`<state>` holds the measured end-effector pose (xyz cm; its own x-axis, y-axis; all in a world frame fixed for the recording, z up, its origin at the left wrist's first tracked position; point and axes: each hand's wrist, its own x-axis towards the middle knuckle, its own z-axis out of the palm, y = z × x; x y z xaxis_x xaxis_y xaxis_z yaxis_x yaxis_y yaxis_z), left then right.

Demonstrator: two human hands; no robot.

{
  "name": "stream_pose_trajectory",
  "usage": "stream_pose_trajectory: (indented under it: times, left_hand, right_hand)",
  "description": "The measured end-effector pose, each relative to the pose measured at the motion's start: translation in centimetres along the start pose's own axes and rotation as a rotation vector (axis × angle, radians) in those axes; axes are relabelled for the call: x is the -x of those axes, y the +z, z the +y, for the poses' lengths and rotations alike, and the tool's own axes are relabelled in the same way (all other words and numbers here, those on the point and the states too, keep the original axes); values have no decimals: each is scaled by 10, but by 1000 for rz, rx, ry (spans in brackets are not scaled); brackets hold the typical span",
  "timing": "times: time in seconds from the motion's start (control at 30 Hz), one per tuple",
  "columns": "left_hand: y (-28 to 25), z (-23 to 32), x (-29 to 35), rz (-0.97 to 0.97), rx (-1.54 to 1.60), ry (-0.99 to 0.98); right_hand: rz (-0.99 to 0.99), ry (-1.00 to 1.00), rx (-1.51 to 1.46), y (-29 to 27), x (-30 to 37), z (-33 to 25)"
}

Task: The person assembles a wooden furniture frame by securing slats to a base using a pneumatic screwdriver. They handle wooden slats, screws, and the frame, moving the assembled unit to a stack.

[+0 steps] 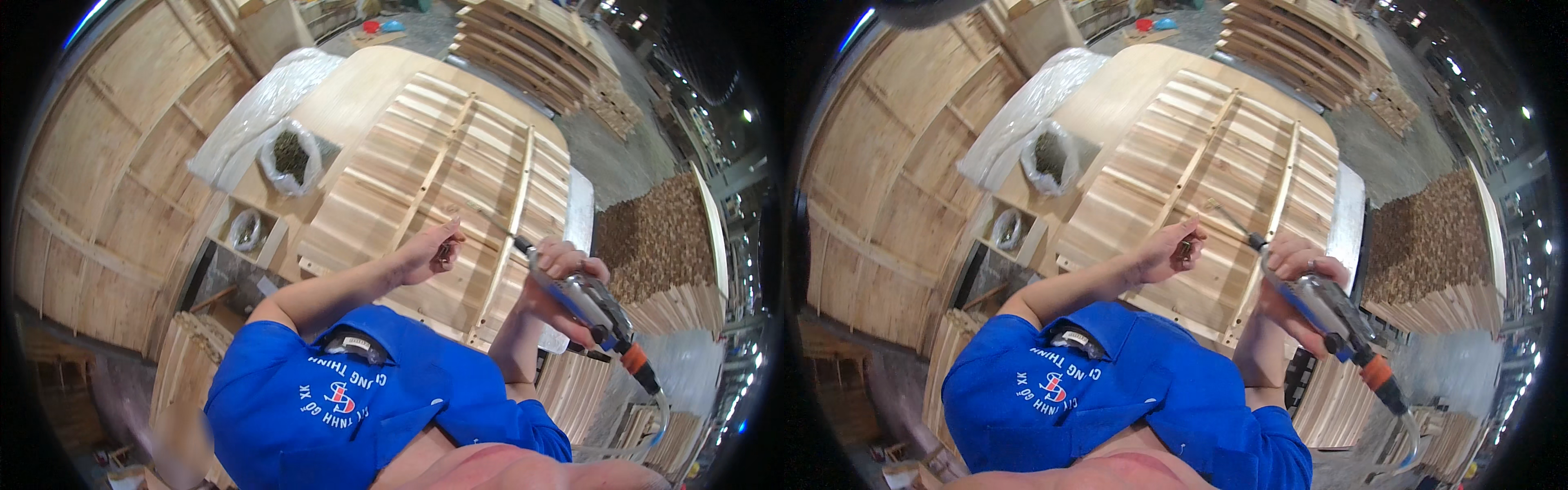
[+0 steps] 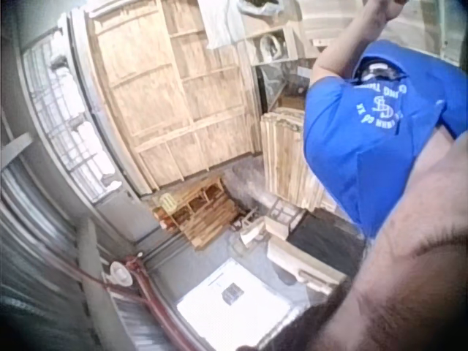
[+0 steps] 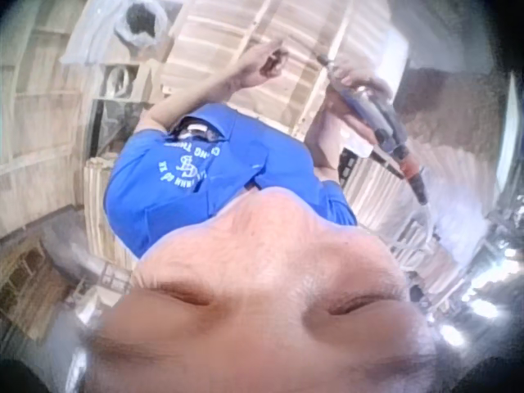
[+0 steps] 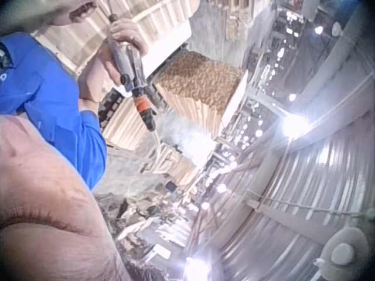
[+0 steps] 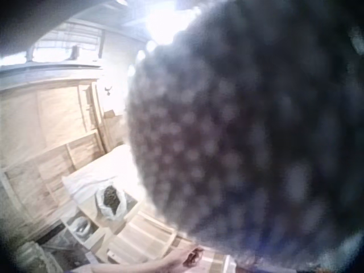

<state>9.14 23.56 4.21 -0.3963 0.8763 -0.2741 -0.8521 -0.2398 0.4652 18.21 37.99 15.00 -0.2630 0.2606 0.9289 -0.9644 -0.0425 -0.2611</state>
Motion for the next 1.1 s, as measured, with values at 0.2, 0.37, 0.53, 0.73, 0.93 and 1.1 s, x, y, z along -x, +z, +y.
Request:
stream_pose_trajectory:
  times: [0.2, 0.37, 0.53, 0.73, 0.93, 1.1]
  left_hand:
    - [-145, 18, 67, 478, -13, 110]
    - [-236, 85, 172, 838, -428, 564]
    - [-287, 124, 240, 1379, -1290, 408]
    - [-276, 130, 215, 1370, -1855, -130]
    - [-255, 125, 207, 1449, -1869, -67]
    - [-231, 120, 197, 1452, -1906, 60]
  right_hand:
    - [-129, -21, 103, 1, -12, -23]
    - [-46, -67, 129, 11, -10, -30]
    - [-27, -81, 105, 10, -12, -26]
    - [-26, -95, 154, 9, -19, -23]
    - [46, -106, 142, 3, -35, -18]
    - [127, -163, 139, -16, -44, -28]
